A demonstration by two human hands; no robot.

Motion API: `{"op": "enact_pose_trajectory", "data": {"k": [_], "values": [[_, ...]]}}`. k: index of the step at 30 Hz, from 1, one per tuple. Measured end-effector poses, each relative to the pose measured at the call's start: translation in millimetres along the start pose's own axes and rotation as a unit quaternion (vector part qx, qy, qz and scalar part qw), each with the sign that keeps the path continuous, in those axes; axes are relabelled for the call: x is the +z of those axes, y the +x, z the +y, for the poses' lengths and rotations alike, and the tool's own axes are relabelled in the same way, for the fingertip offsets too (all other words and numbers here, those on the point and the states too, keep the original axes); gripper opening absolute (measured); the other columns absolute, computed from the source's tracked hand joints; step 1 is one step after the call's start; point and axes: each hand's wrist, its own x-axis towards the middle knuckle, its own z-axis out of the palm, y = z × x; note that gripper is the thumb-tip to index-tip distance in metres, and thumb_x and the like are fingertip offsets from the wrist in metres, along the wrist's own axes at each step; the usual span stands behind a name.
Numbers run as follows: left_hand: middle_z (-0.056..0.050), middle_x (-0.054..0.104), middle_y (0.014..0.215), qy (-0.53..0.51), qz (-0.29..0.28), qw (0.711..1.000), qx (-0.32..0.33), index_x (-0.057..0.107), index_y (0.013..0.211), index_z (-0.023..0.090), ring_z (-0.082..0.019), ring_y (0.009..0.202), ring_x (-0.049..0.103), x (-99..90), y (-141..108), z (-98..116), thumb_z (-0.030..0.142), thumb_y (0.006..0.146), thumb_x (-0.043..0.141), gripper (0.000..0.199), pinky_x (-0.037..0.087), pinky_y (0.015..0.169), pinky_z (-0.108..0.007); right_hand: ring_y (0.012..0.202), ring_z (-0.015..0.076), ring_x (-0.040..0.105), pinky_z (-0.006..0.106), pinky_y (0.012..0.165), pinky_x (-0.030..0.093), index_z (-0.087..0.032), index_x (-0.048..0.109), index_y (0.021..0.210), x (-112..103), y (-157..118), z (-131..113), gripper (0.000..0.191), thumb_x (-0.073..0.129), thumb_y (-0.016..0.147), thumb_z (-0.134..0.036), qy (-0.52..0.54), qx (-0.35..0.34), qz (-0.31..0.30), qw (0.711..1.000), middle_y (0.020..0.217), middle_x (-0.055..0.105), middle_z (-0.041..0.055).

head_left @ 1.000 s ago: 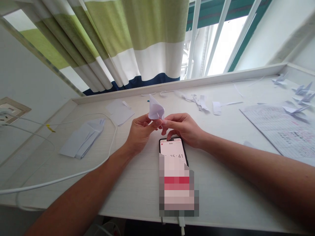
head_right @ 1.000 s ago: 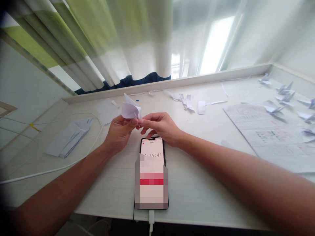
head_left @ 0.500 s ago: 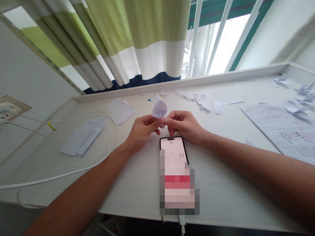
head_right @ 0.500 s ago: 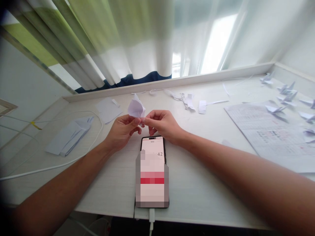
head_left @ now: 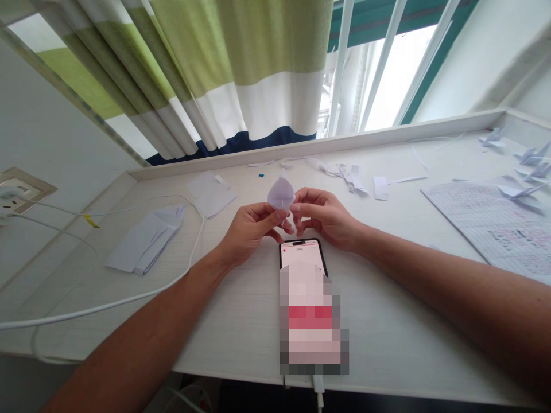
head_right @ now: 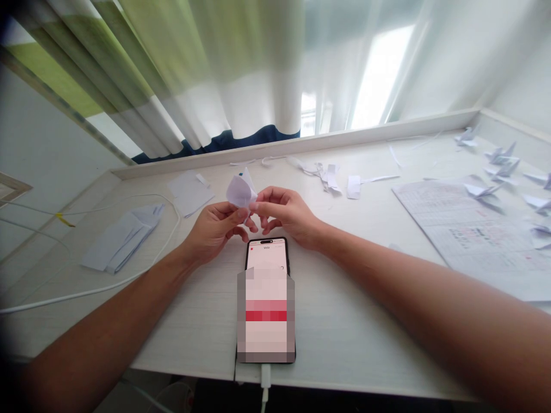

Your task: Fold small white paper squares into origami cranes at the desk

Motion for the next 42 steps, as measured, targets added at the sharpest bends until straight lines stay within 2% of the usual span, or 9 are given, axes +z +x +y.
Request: {"op": "enact_pose_trajectory", "data": {"k": [4,7,14,20,23,26,32,37,42], "values": [[-0.008,0.078,0.077,0.046,0.005,0.999,-0.018,0.08,0.084,0.015,-0.019,0.07,0.074,3.3,0,-2,0.05,0.081,0.088,0.036,0.058,0.057,-0.027,0.087,0.0186,0.072,0.034,0.077,0.06,-0.022,0.072,0.107,-3,2,0,0.037,0.089,0.078,-0.037,-0.051,-0.101,0.038,0.993,0.097,0.076,0.0028],[-0.008,0.077,0.071,0.069,0.017,0.997,-0.027,0.077,0.073,0.015,-0.018,0.062,0.072,6.7,-1,1,0.051,0.077,0.09,0.039,0.058,0.056,-0.028,0.089,0.0195,0.072,0.037,0.083,0.06,-0.021,0.074,0.103,-2,2,1,0.029,0.086,0.08,-0.033,-0.071,-0.125,0.056,0.988,0.098,0.078,0.004],[-0.007,0.074,0.064,0.102,0.001,0.994,-0.032,0.076,0.066,0.015,-0.011,0.048,0.059,9.8,-2,10,0.051,0.073,0.092,0.04,0.048,0.046,-0.024,0.074,0.0169,0.068,0.036,0.074,0.06,-0.02,0.069,0.08,4,2,0,0.02,0.082,0.08,-0.034,-0.074,-0.111,0.117,0.984,0.081,0.073,0.0025],[-0.007,0.074,0.065,0.075,-0.018,0.994,-0.08,0.072,0.061,0.017,-0.011,0.047,0.059,6.0,-2,10,0.047,0.072,0.094,0.039,0.041,0.041,-0.022,0.074,0.0171,0.069,0.035,0.067,0.061,-0.023,0.059,0.091,3,3,1,0.024,0.079,0.079,-0.031,-0.077,-0.113,0.148,0.979,0.081,0.07,-0.0003],[-0.007,0.074,0.066,0.058,-0.024,0.993,-0.096,0.072,0.063,0.017,-0.012,0.048,0.059,1.8,-1,9,0.043,0.073,0.093,0.035,0.039,0.041,-0.023,0.076,0.0171,0.069,0.036,0.068,0.063,-0.025,0.058,0.091,1,3,0,0.019,0.074,0.082,-0.029,-0.1,-0.126,0.142,0.977,0.082,0.07,-0.0012],[-0.006,0.072,0.064,0.045,-0.02,0.993,-0.107,0.072,0.063,0.017,-0.011,0.048,0.058,-2.8,0,10,0.042,0.074,0.092,0.034,0.037,0.041,-0.023,0.081,0.0181,0.069,0.037,0.072,0.063,-0.023,0.067,0.085,0,2,-2,0.005,0.067,0.086,-0.027,-0.144,-0.145,0.115,0.972,0.086,0.071,0.0016],[-0.002,0.06,0.053,0.051,-0.019,0.99,-0.132,0.064,0.058,0.018,-0.009,0.043,0.048,-16.0,3,15,0.038,0.072,0.089,0.035,0.027,0.041,-0.022,0.088,0.0201,0.072,0.042,0.087,0.061,-0.02,0.077,0.093,-8,2,-2,0.02,0.059,0.085,-0.018,-0.233,-0.156,0.04,0.959,0.095,0.079,0.0048],[0.001,0.056,0.052,0.221,0.03,0.973,-0.067,0.069,0.062,0.019,-0.01,0.046,0.04,-27.6,8,8,0.045,0.08,0.081,0.034,0.025,0.047,-0.026,0.094,0.0228,0.073,0.046,0.094,0.058,-0.023,0.079,0.096,-19,4,3,0.017,0.064,0.088,-0.02,-0.381,-0.163,0.047,0.909,0.1,0.082,0.0044],[-0.002,0.068,0.071,0.452,0.113,0.881,0.084,0.081,0.095,0.022,-0.019,0.065,0.057,-32.4,9,1,0.046,0.08,0.083,0.028,0.041,0.063,-0.031,0.094,0.0251,0.071,0.045,0.094,0.055,-0.024,0.081,0.092,-27,9,8,0.017,0.065,0.091,-0.02,-0.487,-0.152,0.056,0.858,0.096,0.079,0.0057]]}}
